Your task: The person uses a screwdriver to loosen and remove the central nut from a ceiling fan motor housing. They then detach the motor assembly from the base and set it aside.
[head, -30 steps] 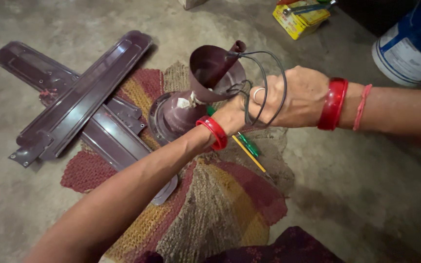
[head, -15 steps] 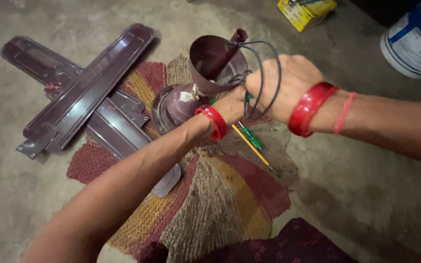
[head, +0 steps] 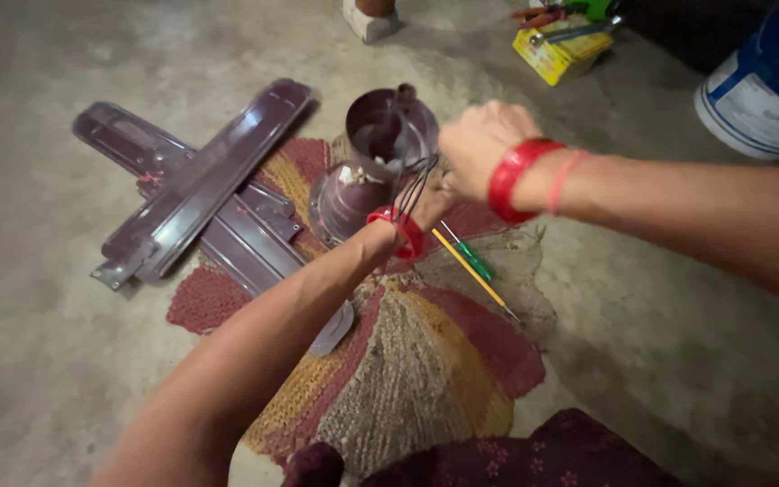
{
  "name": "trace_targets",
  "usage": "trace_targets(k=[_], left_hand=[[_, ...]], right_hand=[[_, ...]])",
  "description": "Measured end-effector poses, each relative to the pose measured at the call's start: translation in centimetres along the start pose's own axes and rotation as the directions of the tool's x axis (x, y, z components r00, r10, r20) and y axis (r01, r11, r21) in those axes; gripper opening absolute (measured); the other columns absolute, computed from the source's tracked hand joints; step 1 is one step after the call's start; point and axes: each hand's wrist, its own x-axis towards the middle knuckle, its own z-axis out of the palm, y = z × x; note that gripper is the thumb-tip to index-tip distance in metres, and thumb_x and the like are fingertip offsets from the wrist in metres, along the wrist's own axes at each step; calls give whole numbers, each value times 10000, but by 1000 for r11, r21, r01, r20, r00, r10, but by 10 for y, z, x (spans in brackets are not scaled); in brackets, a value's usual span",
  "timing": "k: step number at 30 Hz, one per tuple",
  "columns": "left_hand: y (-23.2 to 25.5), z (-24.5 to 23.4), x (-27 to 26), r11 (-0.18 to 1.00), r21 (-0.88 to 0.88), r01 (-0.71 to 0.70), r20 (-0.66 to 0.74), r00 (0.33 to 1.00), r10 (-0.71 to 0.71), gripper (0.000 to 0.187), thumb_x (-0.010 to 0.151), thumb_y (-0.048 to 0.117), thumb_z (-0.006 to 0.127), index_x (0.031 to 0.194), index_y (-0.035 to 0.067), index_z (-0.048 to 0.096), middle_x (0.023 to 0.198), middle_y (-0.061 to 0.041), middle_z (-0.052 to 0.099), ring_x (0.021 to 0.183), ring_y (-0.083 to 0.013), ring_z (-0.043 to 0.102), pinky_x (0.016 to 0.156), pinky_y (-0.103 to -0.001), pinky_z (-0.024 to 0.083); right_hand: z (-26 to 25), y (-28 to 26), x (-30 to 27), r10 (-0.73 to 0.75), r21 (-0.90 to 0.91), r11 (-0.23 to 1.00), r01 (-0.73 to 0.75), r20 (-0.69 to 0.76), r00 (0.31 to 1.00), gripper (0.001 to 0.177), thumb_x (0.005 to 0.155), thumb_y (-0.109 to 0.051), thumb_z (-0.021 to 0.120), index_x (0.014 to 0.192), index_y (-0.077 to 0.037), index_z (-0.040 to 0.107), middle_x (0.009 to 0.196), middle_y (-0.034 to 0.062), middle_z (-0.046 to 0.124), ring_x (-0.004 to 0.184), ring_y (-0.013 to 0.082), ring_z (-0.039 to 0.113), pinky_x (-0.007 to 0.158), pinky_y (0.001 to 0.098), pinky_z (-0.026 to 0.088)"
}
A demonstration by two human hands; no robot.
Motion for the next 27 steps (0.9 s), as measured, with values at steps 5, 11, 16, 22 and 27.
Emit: trace_targets(k=[5,11,16,22,27], left_hand=[[-2,9,35,999,11,-46,9,999,46,304,892,224,687,1126,31,716,1005,-127,777,946,-241,733,852,-375,585],[-10,-30,-25,952,175,251,134,952,-275,493,696,366,906,1021,67,689,905,-84,734,838,-198,696,761,-358,566],[-57,-102,-53,807,411,425,155,839,-521,400,711,368,863,987,82,818,916,-80,806,862,-220,764,781,-377,605],[-102,-138,-28,699,620,357,-158,929,-334,979,568,329,1035,1334,12,513,1307,-246,629,1209,-406,619,1013,-466,531],[-100,-137,-11,900,326,290,150,924,-351,1392,340,222,1043,1537,160,335,1413,-129,585,1344,-304,531,1121,-411,439]], right_hand=[[5,19,-8,-676,-454,715,532,-255,691,167,766,-214,700,811,-56,732,870,77,680,838,236,701,590,355,601],[2,21,-5,-764,-562,558,611,-60,643,156,774,-199,659,777,-45,686,777,68,661,724,219,699,495,341,590],[1,20,-3,-817,-563,489,666,-27,576,169,753,-200,657,701,-40,667,684,66,642,641,235,696,524,351,576],[3,12,8,-831,-584,387,713,114,545,261,828,-195,656,636,-18,644,599,68,609,577,220,678,520,361,556],[7,7,11,-757,-484,492,723,172,630,248,808,-211,677,693,-2,609,508,31,596,488,229,671,433,386,551]])
